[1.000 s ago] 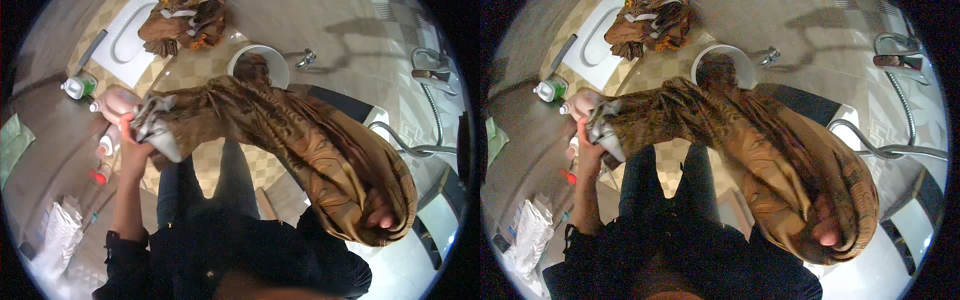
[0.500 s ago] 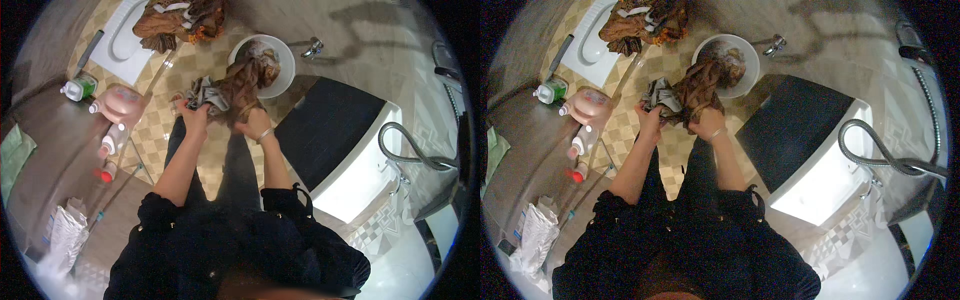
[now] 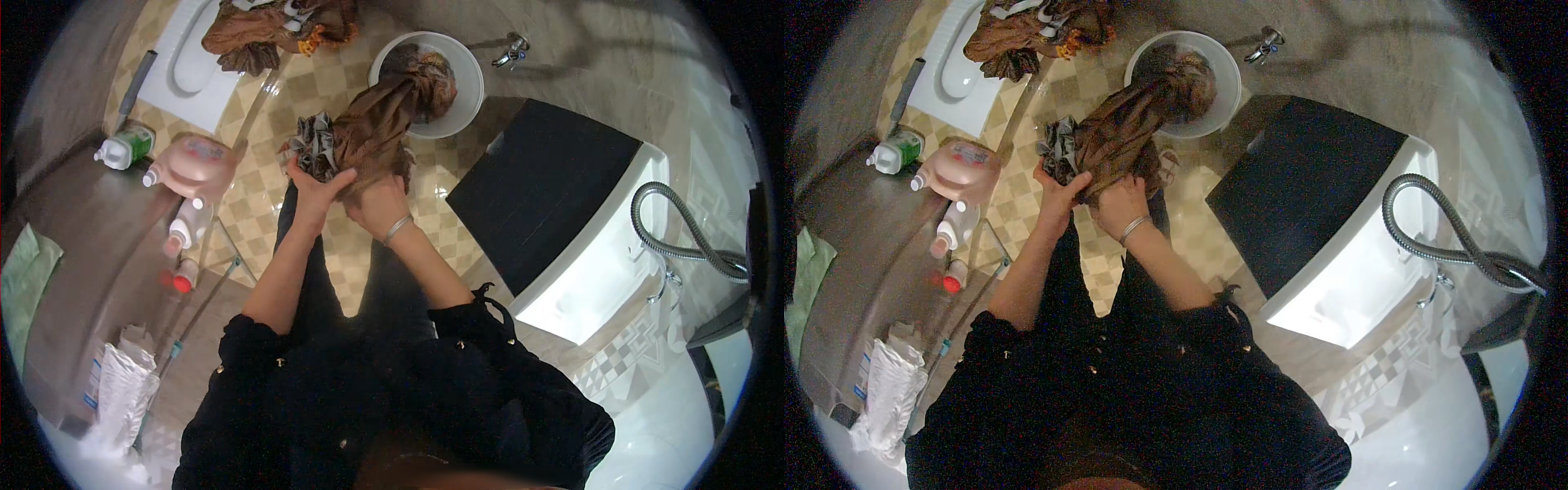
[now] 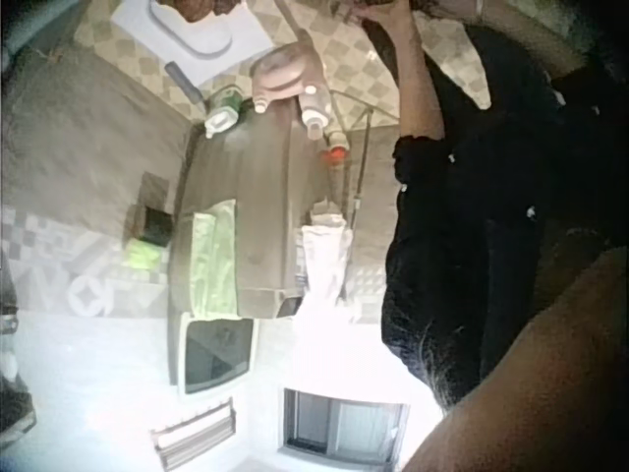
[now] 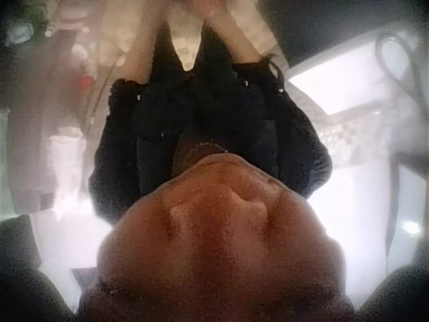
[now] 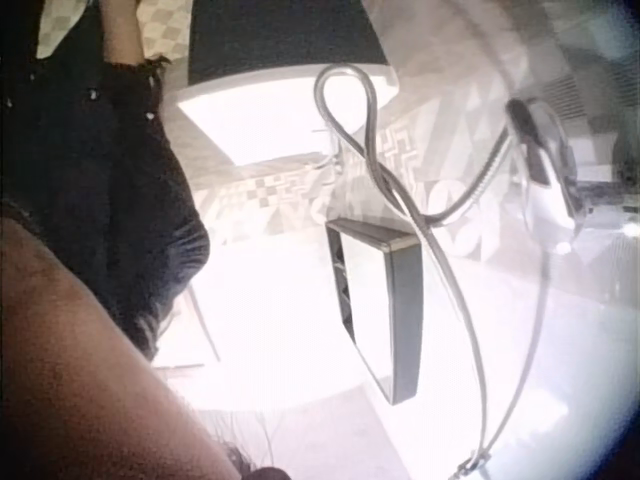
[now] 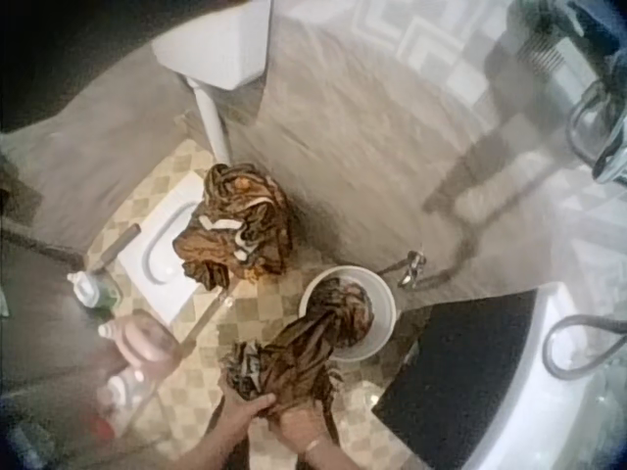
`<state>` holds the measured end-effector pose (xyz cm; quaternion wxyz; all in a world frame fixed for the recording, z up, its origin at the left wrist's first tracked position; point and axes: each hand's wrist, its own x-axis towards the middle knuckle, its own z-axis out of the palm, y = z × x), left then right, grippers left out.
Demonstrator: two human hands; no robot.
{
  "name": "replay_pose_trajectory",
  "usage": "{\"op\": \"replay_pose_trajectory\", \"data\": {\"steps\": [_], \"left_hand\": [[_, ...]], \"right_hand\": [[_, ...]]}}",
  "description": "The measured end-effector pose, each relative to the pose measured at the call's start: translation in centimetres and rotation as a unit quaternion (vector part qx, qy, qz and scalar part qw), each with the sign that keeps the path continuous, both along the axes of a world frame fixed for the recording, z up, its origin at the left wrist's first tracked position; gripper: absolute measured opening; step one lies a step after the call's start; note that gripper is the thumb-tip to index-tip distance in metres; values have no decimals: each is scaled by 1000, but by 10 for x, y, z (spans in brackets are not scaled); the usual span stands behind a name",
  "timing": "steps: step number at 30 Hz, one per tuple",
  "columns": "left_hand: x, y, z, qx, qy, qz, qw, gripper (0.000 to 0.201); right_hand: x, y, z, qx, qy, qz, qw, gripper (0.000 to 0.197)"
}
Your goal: The person wrings out clothes, empties dirty water from a bucket, and refills the bucket with water from a tap. The person then rinses and washes the clothes in the bucket and wrings out a cloth by hand.
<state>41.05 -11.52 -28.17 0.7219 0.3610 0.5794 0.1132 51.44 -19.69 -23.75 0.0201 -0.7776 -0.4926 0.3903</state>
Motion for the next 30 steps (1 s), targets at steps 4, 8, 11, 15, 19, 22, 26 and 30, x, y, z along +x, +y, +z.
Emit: {"op": "replay_pose_trajectory", "data": {"steps": [4,8,11,15,19,22,26,30], "left_hand": [[9,-3,2,184,-18,-69,980,116],[2,4,-3,242,94,-164,952,119],[2,18,-9,198,165,-169,951,118],[0,33,-30,192,119,-106,968,103],[11,33,-18,238,110,-99,960,91],[22,33,3,274,144,-132,942,89],[13,41,16,296,170,-134,930,85],[17,42,23,300,159,-140,930,83]], "right_hand": [[-2,3,2,-43,37,8,998,45],[-7,3,-15,-35,122,-14,992,44],[-23,8,-20,62,163,-67,982,45],[-32,11,-18,104,115,-46,987,45],[-14,10,-11,-1,134,9,991,42],[0,-13,-17,50,156,-24,986,37],[44,-31,-27,79,300,-179,934,28],[111,-55,-108,7,-81,-243,967,41]]}}
